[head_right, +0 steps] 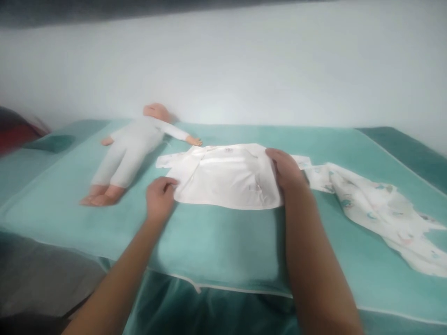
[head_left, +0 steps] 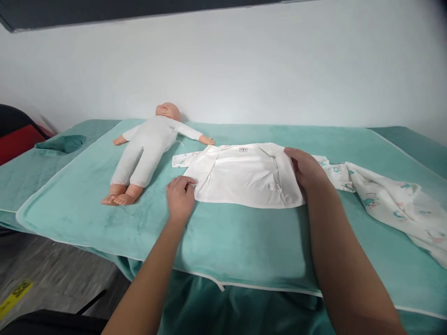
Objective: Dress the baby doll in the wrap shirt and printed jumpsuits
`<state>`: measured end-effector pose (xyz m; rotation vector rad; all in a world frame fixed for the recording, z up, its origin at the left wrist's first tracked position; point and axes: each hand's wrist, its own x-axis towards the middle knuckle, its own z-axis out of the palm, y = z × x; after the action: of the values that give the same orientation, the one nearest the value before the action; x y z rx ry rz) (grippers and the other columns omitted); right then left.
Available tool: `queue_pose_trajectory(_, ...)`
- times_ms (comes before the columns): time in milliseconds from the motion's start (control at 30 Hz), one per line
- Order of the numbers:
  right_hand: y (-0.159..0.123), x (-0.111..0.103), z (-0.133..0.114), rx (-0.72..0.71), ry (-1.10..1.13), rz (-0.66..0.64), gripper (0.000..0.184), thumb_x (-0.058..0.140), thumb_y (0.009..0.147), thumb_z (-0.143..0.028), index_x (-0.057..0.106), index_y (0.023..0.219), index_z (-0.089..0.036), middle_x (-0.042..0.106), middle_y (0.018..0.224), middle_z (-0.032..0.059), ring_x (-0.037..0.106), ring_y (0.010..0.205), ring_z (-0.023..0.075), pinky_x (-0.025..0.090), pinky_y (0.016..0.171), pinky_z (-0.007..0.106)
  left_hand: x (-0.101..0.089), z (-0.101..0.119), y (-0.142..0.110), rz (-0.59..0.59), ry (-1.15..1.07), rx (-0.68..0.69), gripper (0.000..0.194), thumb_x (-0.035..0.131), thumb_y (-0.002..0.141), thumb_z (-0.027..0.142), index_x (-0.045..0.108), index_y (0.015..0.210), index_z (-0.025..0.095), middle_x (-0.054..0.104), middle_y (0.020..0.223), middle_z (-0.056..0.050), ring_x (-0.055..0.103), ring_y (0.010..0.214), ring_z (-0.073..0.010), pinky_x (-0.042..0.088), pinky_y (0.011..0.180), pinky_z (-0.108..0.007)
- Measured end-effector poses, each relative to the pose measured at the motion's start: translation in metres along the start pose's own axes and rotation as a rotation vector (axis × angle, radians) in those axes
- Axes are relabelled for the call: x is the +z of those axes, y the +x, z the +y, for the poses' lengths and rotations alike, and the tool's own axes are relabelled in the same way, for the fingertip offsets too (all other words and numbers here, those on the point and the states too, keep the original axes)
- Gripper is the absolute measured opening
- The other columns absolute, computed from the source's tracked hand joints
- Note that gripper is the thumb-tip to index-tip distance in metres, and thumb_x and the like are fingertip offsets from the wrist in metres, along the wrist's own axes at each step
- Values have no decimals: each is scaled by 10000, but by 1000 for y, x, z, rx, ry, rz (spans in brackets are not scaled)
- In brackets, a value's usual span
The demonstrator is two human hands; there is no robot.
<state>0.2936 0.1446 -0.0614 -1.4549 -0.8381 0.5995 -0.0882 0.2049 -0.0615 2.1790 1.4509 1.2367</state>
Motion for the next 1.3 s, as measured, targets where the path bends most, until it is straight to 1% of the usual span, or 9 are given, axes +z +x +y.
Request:
queue_pose_trajectory(167,2,9,-20,168,213,-326,288,684,784,-388,699,1015,-218,747,984,61,698,942,267,600,825,407,1,-2,0,1,4,-11,231,455,746,90,655,753,205,715,846,-43,631,880,-238,462,852,-394)
queue_pose_trajectory(267,2,9,-32,224,275,-418,394,733,769,-323,666,1149,-243,740,1074,52,696,1009,246,599,853,378,1,-3,-1,4,-8,-8,224,460,746,96,655,757,207,715,848,-41,634,884,-238,464,850,-393)
queue_pose_trajectory(400,6,7,-34,253,350,-398,521,762,739,-272,617,1239,-254,731,1108,35,699,982,195,599,823,308,1,-2,-1,13,-21,-15,226,459,747,95,653,761,209,714,849,-39,637,883,-238,465,840,-393)
queue_pose_trajectory(533,11,8,-25,209,268,-279,501,756,721,-292,629,1203,-237,730,1080,49,699,891,202,596,746,323,1,-1,-1,14,-23,-26,227,457,751,97,653,758,212,712,846,-36,638,890,-238,464,852,-396)
queue_pose_trajectory(767,2,-2,-22,136,-495,-33,495,761,699,-368,659,1156,-208,707,1091,102,684,882,251,560,790,410,2,-4,0,17,-10,-18,229,454,748,99,653,755,213,711,839,-37,640,900,-240,465,862,-398)
queue_pose_trajectory(933,-16,-7,-49,107,-542,6,528,733,739,-424,660,1235,-260,704,1135,102,690,929,266,560,839,436,3,-5,-1,19,-6,-24,224,459,756,107,655,764,216,712,848,-32,641,903,-232,469,866,-387)
queue_pose_trajectory(1000,-22,-9,-56,89,-477,-28,557,747,742,-401,649,1276,-277,693,1190,107,680,1013,287,552,883,449,2,-5,-1,18,-6,-28,226,459,756,105,654,762,219,712,848,-29,644,901,-226,473,871,-379)
queue_pose_trajectory(1167,-28,-15,-55,49,-244,-414,748,787,754,-365,506,1447,-353,565,1441,76,460,1383,333,422,1089,517,2,-4,0,16,1,-35,226,459,759,106,653,767,223,713,850,-26,651,905,-224,484,871,-374)
queue_pose_trajectory(1300,-27,-20,-46,32,-249,-434,798,836,707,-322,515,1436,-370,542,1467,50,415,1415,347,371,1131,549,1,-3,1,7,13,-37,226,459,758,106,653,761,221,715,848,-28,653,905,-226,485,883,-376)
